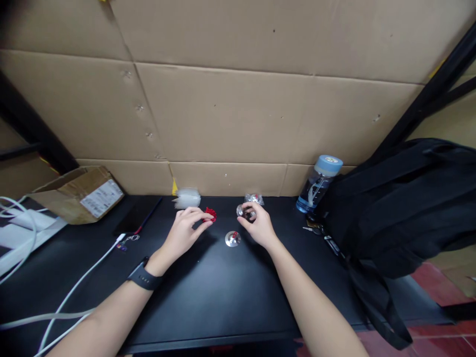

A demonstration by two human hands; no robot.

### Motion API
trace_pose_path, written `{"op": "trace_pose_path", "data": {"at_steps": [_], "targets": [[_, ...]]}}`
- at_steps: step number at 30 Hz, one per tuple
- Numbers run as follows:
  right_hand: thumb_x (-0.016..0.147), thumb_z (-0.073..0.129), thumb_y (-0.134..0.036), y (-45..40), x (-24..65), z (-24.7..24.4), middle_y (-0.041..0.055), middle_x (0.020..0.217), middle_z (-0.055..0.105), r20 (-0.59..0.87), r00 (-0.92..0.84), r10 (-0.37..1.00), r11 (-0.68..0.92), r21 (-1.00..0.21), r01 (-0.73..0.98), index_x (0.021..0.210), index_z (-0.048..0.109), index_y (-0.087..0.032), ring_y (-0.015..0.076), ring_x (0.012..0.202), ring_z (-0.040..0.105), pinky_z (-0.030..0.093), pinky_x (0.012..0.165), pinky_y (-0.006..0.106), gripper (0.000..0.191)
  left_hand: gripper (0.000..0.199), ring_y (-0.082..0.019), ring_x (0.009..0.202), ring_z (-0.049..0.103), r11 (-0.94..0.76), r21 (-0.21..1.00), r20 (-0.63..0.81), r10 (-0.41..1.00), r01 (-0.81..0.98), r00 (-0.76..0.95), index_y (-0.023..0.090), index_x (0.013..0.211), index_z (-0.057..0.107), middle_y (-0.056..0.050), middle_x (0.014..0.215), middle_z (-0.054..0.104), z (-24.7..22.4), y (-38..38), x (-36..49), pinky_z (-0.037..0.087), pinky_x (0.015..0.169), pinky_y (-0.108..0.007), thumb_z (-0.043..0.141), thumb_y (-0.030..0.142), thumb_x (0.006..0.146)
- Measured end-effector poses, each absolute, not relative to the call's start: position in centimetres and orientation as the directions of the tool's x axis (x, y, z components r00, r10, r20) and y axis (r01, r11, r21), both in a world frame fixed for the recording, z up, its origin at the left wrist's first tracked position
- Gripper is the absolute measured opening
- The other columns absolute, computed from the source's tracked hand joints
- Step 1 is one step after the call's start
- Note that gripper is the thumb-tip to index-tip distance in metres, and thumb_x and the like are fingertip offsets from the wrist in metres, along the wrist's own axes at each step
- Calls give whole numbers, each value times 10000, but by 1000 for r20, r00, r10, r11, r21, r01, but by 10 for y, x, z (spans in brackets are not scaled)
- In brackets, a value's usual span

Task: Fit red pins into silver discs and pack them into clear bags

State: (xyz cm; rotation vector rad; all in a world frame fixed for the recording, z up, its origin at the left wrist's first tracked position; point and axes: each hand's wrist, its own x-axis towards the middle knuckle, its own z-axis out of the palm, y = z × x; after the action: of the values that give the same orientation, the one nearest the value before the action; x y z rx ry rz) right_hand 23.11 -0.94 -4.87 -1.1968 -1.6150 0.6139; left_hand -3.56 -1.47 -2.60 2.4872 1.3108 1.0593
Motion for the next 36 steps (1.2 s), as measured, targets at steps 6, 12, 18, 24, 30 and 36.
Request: {"op": "trace_pose_path", "data": {"at_steps": [6, 12, 18, 24, 30, 36], "targets": [[804, 773, -277, -38, 192, -36, 100, 1263, 668, 510, -138, 849, 528, -809, 258, 1089, 657, -238, 226, 1069, 666, 560, 791, 331, 310, 152, -237, 1045, 604, -540, 534, 450, 833, 650, 323, 248, 937, 706, -28, 1004, 743, -19, -25, -26, 397, 945, -412, 587, 326, 992], [799, 818, -314, -50, 177, -34, 107, 1236, 679, 537, -164, 828, 561, -805, 196, 1080, 692, -251, 248, 1126, 658, 572, 809, 346, 315, 157, -233, 1128, 577, -563, 659, 443, 826, 499, 348, 238, 1004, 644, -73, 1127, 636, -22, -34, -16, 452, 981, -404, 497, 289, 1013], [755, 874, -328, -52, 182, -34, 101, 1230, 703, 504, -180, 845, 530, -836, 146, 1035, 719, -253, 254, 1099, 684, 576, 848, 368, 329, 130, -250, 1174, 532, -573, 597, 461, 818, 561, 344, 235, 1016, 619, -76, 1189, 595, -24, -43, -10, 425, 1002, -434, 493, 235, 990], [698, 916, -338, -52, 184, -33, 111, 1175, 731, 496, -166, 853, 510, -858, 60, 984, 708, -230, 268, 1064, 703, 588, 839, 387, 370, 147, -277, 1207, 500, -625, 434, 573, 747, 649, 337, 229, 1066, 627, -101, 1219, 592, -22, -49, -8, 384, 994, -448, 514, 210, 974], [708, 909, -349, -54, 182, -33, 104, 1164, 727, 487, -168, 857, 502, -862, 65, 970, 711, -237, 258, 1028, 705, 585, 844, 389, 347, 162, -308, 1217, 506, -605, 318, 619, 716, 730, 323, 230, 1067, 636, -117, 1220, 609, -20, -53, -9, 377, 973, -471, 546, 194, 936], [698, 910, -374, -53, 179, -33, 117, 1164, 727, 444, -122, 888, 451, -892, 33, 951, 706, -227, 256, 1009, 708, 588, 785, 373, 357, 125, -297, 1196, 512, -609, 350, 625, 718, 712, 307, 230, 1020, 646, -106, 1189, 616, -20, -54, -8, 380, 976, -465, 547, 204, 948]]}}
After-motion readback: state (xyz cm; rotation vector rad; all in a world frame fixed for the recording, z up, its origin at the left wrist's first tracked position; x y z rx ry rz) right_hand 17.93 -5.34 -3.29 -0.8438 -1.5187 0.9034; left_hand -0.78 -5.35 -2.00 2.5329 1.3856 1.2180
